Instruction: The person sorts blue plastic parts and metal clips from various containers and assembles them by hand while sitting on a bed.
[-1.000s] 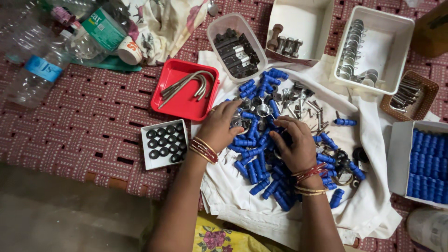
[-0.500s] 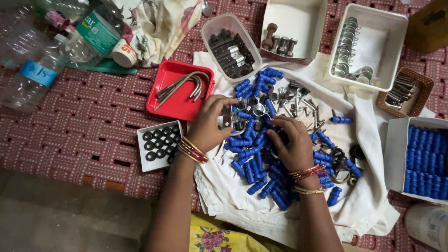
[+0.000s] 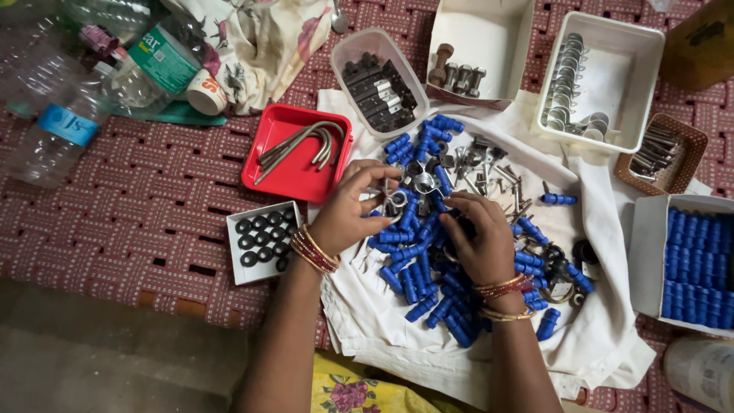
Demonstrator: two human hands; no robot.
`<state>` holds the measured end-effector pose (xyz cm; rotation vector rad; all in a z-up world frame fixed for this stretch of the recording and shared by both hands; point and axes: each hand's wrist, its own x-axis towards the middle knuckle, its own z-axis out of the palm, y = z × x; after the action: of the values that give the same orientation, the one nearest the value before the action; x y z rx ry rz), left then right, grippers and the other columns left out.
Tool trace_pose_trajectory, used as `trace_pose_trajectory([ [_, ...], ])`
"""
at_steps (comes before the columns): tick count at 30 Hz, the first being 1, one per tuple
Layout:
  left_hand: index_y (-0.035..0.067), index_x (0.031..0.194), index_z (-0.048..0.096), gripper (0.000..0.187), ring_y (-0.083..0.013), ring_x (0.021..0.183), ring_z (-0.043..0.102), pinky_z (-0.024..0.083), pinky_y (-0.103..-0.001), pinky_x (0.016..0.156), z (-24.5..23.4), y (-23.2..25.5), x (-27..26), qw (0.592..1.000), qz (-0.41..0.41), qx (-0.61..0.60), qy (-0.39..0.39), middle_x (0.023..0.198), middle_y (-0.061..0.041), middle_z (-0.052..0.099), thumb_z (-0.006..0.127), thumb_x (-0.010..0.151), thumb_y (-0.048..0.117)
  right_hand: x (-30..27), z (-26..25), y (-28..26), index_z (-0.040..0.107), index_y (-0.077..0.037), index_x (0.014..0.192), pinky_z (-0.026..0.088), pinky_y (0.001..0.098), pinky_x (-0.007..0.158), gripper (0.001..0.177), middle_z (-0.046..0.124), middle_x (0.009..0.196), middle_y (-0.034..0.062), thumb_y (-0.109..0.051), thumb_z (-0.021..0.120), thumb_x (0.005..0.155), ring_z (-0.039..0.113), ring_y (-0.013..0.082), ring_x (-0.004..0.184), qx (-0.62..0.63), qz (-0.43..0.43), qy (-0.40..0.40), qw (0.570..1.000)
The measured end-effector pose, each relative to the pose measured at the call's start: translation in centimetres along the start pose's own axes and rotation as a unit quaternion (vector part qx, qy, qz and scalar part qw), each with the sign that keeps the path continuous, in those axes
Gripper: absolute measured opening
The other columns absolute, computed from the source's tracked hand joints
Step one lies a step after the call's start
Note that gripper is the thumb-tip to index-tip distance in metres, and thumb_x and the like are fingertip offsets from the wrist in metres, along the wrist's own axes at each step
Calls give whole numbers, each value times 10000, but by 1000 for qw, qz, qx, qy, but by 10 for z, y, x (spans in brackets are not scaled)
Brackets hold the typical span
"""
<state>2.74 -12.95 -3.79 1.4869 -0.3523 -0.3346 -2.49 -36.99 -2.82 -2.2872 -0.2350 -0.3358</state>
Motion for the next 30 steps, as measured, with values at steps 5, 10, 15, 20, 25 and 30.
trace_pose_trajectory([
  [5, 51, 1415, 535, 741, -204, 1360, 544, 541, -355, 1102, 11, 2, 1, 994, -19, -103, -43, 1452, -46, 413, 706, 737, -196, -1, -2, -7, 707, -52, 1128, 532, 365, 967, 285, 728, 1208, 99, -107, 807, 867, 690, 266, 1123, 64, 13, 23, 998],
  [10, 47, 1439, 493, 706, -178, 1318, 572, 533, -332, 1080, 16, 1, 0, 974, -70, -204, -66, 1438, -48, 481, 758, 804, -108, -5, -1, -10, 690, -26, 1170, 548, 298, 955, 358, 727, 1180, 74, -56, 828, 841, 692, 173, 1070, 188, 60, 17, 980],
  [15, -10, 1424, 521, 628, -170, 1107, 687, 570, -324, 962, 18, -9, -2, 959, -149, -233, -54, 1207, -125, 703, 776, 850, 15, -8, 2, -11, 685, -31, 1233, 564, 281, 948, 436, 715, 1167, 51, -38, 826, 820, 680, 135, 1060, 265, 89, -10, 960],
  [20, -43, 1364, 586, 498, -137, 1063, 692, 577, -284, 954, 26, -21, -1, 950, -143, -274, -51, 1197, -94, 692, 769, 932, 123, -9, 5, -11, 676, -30, 1239, 562, 276, 925, 461, 710, 1197, 57, -51, 841, 809, 674, 135, 1034, 263, 63, -12, 963],
  [25, -31, 1312, 600, 447, -159, 1041, 714, 594, -316, 959, 32, -20, 0, 946, -164, -273, -59, 1192, -83, 690, 742, 945, 182, -10, 5, -7, 690, -35, 1244, 562, 269, 900, 451, 715, 1181, 63, -51, 841, 819, 661, 133, 997, 240, 55, -3, 969],
  [30, -32, 1307, 611, 428, -165, 1037, 713, 602, -337, 969, 33, -20, 0, 942, -190, -269, -62, 1186, -81, 687, 699, 985, 236, -12, 7, -6, 697, -39, 1246, 567, 265, 899, 453, 717, 1137, 46, -69, 849, 820, 674, 120, 995, 268, 70, -7, 961],
])
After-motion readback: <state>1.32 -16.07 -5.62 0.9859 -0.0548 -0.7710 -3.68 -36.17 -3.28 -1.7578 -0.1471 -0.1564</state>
